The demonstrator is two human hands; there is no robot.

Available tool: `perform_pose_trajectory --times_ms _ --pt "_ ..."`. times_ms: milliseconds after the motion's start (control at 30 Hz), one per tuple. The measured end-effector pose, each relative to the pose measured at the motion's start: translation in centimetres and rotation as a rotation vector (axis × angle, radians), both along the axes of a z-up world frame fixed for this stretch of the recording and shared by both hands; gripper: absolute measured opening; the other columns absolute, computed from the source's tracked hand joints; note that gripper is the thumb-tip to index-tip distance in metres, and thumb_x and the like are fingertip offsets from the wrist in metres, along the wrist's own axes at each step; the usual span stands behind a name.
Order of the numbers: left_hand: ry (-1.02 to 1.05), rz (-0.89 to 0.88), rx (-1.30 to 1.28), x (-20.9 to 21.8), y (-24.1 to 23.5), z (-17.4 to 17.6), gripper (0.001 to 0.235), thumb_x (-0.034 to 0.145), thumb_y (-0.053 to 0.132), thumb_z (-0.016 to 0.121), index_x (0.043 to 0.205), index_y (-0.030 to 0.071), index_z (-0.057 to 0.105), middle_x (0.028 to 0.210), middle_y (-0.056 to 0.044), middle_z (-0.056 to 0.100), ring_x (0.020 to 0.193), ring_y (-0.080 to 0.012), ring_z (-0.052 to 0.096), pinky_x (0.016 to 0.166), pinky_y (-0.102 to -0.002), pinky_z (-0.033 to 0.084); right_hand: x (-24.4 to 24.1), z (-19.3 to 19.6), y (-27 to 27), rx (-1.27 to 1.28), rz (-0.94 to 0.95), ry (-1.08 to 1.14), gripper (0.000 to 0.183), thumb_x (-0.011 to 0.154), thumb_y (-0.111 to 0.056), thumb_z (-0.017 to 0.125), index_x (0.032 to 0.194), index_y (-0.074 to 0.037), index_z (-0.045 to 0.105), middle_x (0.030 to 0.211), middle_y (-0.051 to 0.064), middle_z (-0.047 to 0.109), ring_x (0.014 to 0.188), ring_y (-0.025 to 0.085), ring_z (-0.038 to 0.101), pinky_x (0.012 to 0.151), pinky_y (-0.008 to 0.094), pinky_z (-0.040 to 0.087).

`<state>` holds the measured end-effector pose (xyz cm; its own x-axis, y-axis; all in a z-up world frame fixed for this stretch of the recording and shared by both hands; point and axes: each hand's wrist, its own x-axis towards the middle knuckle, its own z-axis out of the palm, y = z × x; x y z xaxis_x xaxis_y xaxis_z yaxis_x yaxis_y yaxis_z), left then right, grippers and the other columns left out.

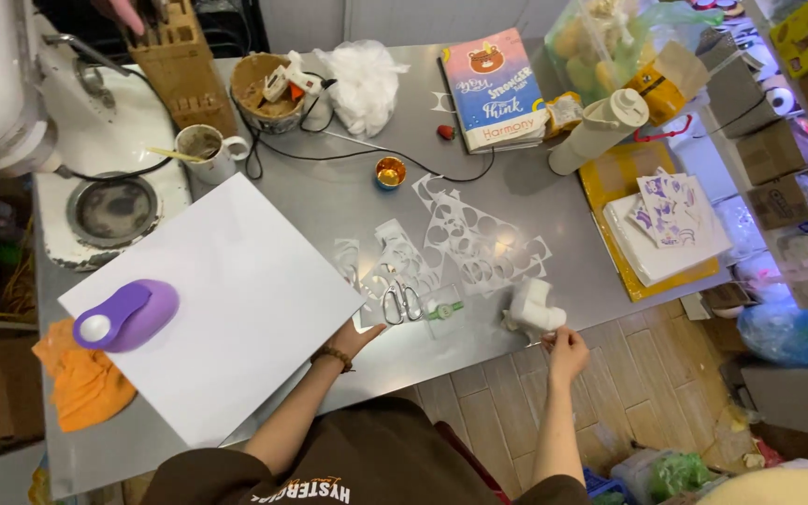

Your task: Punching out circular shapes from white paper and cutting paper for decorations.

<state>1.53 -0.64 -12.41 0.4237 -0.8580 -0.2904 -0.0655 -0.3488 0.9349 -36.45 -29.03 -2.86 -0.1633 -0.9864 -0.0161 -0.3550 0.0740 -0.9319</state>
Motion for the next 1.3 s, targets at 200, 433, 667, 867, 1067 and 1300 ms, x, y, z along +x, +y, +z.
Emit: perform_pose_trajectory --times_ms 200,433,667,867,1067,1300 --pt "-0.958 0.101 0.136 -4.4 -9.1 8.6 0.121 0.072 0.078 0.068 0.163 0.015 0.020 0.163 -0.030 0.019 0.155 -0.0433 0.013 0.124 -0.059 0.007 -3.2 -5.6 -12.3 0.027 -0.008 0.096 0.016 0.095 -0.011 0.063 0.091 0.002 0.069 0.072 0.019 0.069 0.065 0.031 0.073 0.059 0.042 0.063" --pt "-0.900 0.215 0.064 -7.3 -20.1 7.5 0.113 0.079 0.076 0.062 0.162 0.011 0.021 0.161 -0.033 0.022 0.153 -0.0437 0.018 0.124 -0.058 0.009 0.0 0.2 -16.4 0.243 0.147 -0.058 0.043 0.108 -0.032 0.055 0.118 0.008 0.067 0.102 0.030 0.069 0.088 0.038 0.074 0.071 0.044 0.067" --pt "-0.795 0.284 -0.051 -6.3 -21.6 9.4 0.120 0.076 0.078 0.063 0.163 0.010 0.017 0.162 -0.034 0.013 0.152 -0.0469 0.013 0.123 -0.060 0.006 -4.6 3.1 -23.1 -0.210 0.233 0.842 0.039 0.094 -0.006 0.068 0.130 0.010 0.064 0.132 0.035 0.057 0.124 0.051 0.055 0.103 0.059 0.049" --pt "-0.710 0.377 -0.088 -7.1 -14.1 13.1 0.102 0.084 0.056 0.068 0.161 0.009 0.022 0.168 -0.027 0.002 0.155 -0.0417 0.007 0.123 -0.057 0.005 -7.5 0.6 -30.1 -0.338 0.361 1.183 0.061 0.091 -0.024 0.073 0.137 0.013 0.057 0.133 0.032 0.057 0.126 0.045 0.055 0.101 0.055 0.048" --pt "-0.699 0.310 -0.043 -10.7 -9.5 14.0 0.083 0.090 0.047 0.062 0.157 0.010 0.030 0.170 -0.023 0.008 0.153 -0.0376 0.022 0.119 -0.052 0.022 -7.9 3.6 -30.5 -0.351 0.426 1.302 0.037 0.095 -0.042 0.071 0.100 -0.006 0.066 0.091 0.013 0.072 0.086 0.033 0.070 0.074 0.044 0.054" --pt "-0.808 0.246 -0.196 -10.6 -10.9 15.9 0.062 0.090 0.032 0.065 0.145 0.007 0.050 0.165 -0.016 0.031 0.143 -0.0295 0.047 0.111 -0.043 0.043 -8.7 6.8 -31.1 -0.200 0.531 1.320 0.037 0.100 -0.047 0.059 0.102 -0.014 0.073 0.094 0.008 0.077 0.084 0.033 0.071 0.069 0.044 0.053"
